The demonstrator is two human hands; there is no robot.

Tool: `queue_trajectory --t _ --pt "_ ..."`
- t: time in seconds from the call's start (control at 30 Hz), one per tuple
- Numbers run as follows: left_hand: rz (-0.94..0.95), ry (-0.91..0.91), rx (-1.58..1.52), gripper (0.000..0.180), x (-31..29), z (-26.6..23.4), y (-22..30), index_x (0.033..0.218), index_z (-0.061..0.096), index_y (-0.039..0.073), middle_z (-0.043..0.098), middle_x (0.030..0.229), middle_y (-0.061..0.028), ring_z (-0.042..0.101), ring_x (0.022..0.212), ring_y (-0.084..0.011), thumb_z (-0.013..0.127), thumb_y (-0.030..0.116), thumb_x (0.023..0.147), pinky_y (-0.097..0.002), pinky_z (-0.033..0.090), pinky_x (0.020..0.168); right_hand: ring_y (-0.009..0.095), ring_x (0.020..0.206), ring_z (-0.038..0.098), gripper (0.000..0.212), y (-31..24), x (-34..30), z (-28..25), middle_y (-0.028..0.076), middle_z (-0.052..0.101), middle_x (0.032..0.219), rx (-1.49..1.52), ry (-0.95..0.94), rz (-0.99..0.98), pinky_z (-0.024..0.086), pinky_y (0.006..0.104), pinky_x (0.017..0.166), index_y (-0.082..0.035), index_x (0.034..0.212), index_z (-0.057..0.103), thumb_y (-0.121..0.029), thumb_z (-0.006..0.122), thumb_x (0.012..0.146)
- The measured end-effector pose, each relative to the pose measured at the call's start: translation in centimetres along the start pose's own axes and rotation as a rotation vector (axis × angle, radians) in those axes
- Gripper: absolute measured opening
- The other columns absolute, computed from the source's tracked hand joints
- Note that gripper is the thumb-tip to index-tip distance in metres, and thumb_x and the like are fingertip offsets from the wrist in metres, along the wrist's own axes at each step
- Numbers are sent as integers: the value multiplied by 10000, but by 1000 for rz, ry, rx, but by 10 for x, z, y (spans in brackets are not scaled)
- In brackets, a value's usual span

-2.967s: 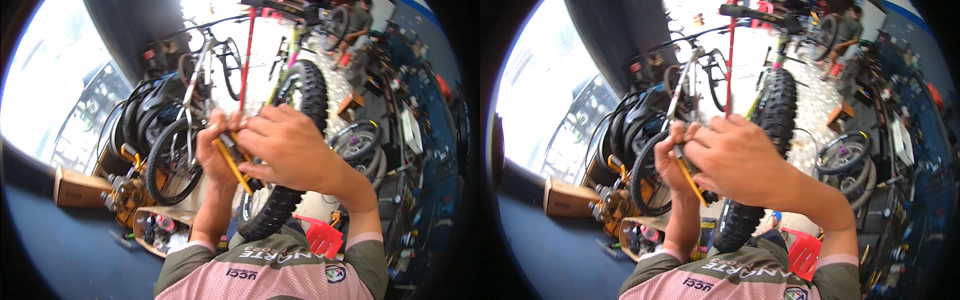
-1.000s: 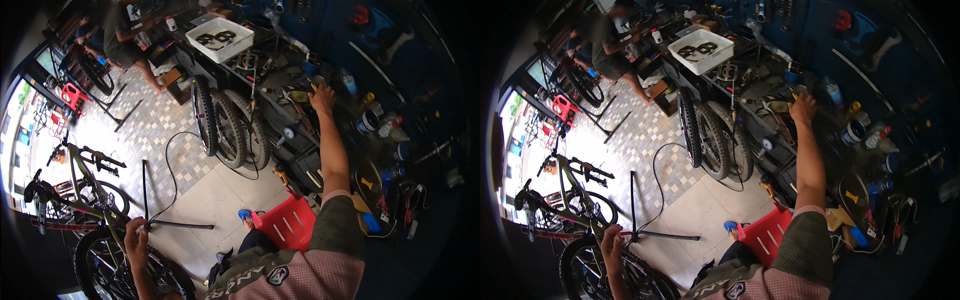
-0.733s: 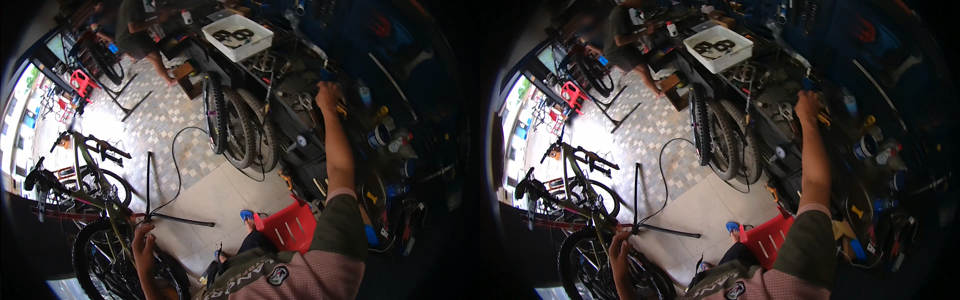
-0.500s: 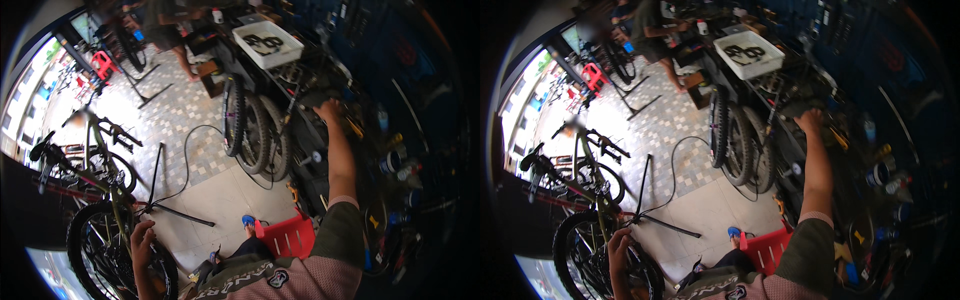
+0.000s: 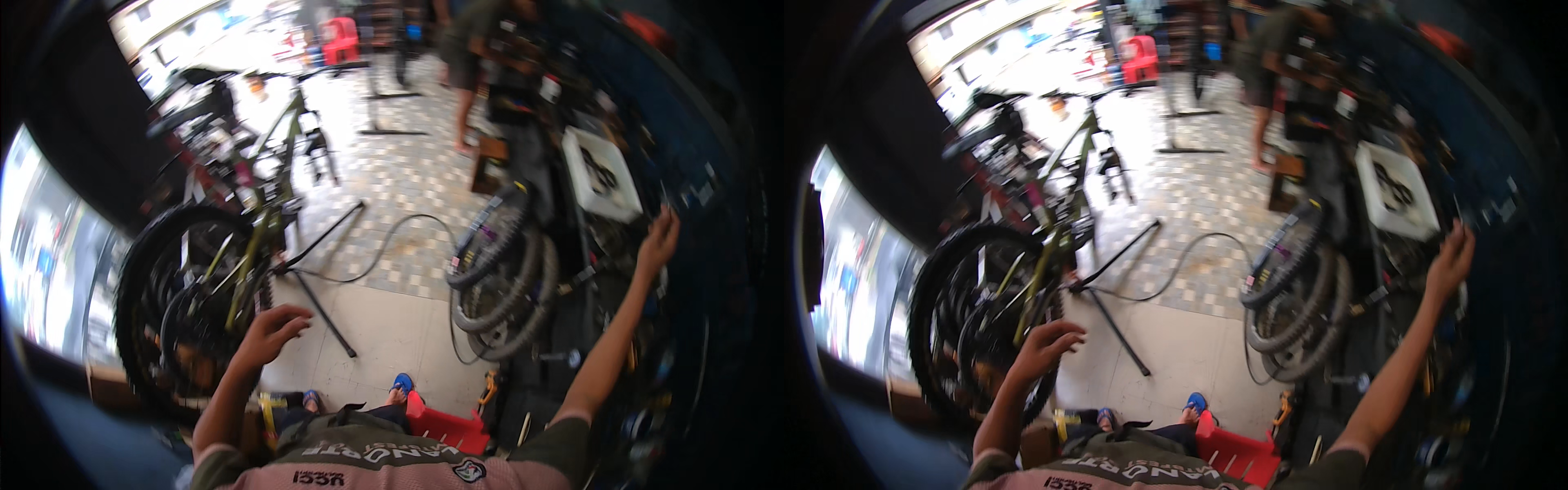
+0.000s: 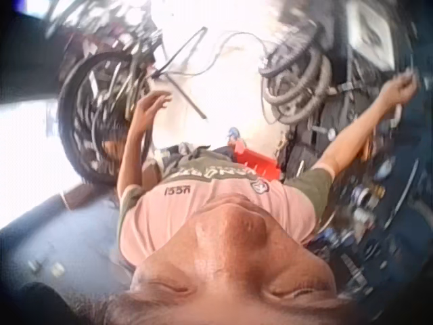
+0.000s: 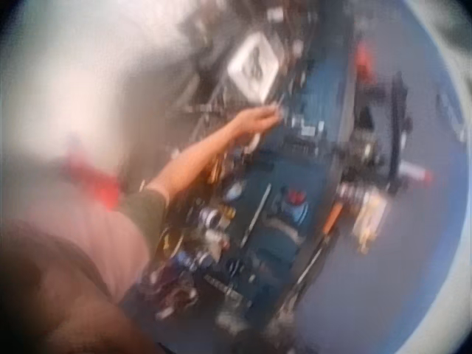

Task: The person uses a yellow tool to adjust the bicycle tire and then wipes the tire with a cloth. The person rotates the tire to clean different sections while the bicycle is mounted on a stand.

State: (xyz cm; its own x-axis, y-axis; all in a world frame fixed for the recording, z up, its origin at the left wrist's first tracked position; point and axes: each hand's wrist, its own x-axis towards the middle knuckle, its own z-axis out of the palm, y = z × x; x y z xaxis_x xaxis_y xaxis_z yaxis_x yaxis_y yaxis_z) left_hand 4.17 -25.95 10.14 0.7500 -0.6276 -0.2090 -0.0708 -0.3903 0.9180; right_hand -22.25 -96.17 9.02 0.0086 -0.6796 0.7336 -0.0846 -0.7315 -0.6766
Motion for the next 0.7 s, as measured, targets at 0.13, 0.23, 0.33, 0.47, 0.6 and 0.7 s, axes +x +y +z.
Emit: queue_trajectory --t 0.13,0.23,0.33,0.47,0.6,0.7 --pt "221 -58 194 350 -13 -1 22 1348 677 67 702 1270 -141 704 1138 -251 689 211 1029 -384 558 959 227 834 586 61 -201 -129 83 88 610 905 149 -500 -313 475 360 779 -27 946 632 -67 658 984" --pt "455 -43 362 643 -31 -17 38 1571 453 93 601 1437 -200 646 1240 -335 704 298 1015 -397 560 946 273 877 667 127 -324 -237 134 102 709 955 473 -896 -240 515 366 811 -49 1002 734 -1 740 885" --pt "511 38 358 732 -66 -47 42 1614 362 80 417 1612 -230 658 1160 -339 703 318 1012 -417 571 862 279 904 668 192 -433 -319 165 78 732 978 851 -1086 -175 519 380 834 -74 1039 754 -20 797 860" --pt "253 18 93 429 -141 -114 60 1429 520 -30 378 1631 -224 504 1411 -325 629 90 1031 -432 434 1129 281 932 648 218 -539 -371 187 64 734 1006 1071 -1012 -348 500 387 870 -75 1079 754 -142 823 883" --pt "496 386 144 316 -232 -213 57 1359 604 1 510 1335 -107 465 1086 -177 594 86 1055 -325 381 893 278 911 642 377 -606 -401 206 104 714 1014 1030 -946 -417 506 384 841 -23 1130 732 -343 790 940" --pt "578 744 205 262 -269 -297 32 1308 666 25 609 1113 -19 436 841 -67 567 84 1072 -245 342 716 251 913 638 470 -648 -432 222 120 694 1044 1033 -931 -269 507 376 837 6 1179 699 -400 773 952"
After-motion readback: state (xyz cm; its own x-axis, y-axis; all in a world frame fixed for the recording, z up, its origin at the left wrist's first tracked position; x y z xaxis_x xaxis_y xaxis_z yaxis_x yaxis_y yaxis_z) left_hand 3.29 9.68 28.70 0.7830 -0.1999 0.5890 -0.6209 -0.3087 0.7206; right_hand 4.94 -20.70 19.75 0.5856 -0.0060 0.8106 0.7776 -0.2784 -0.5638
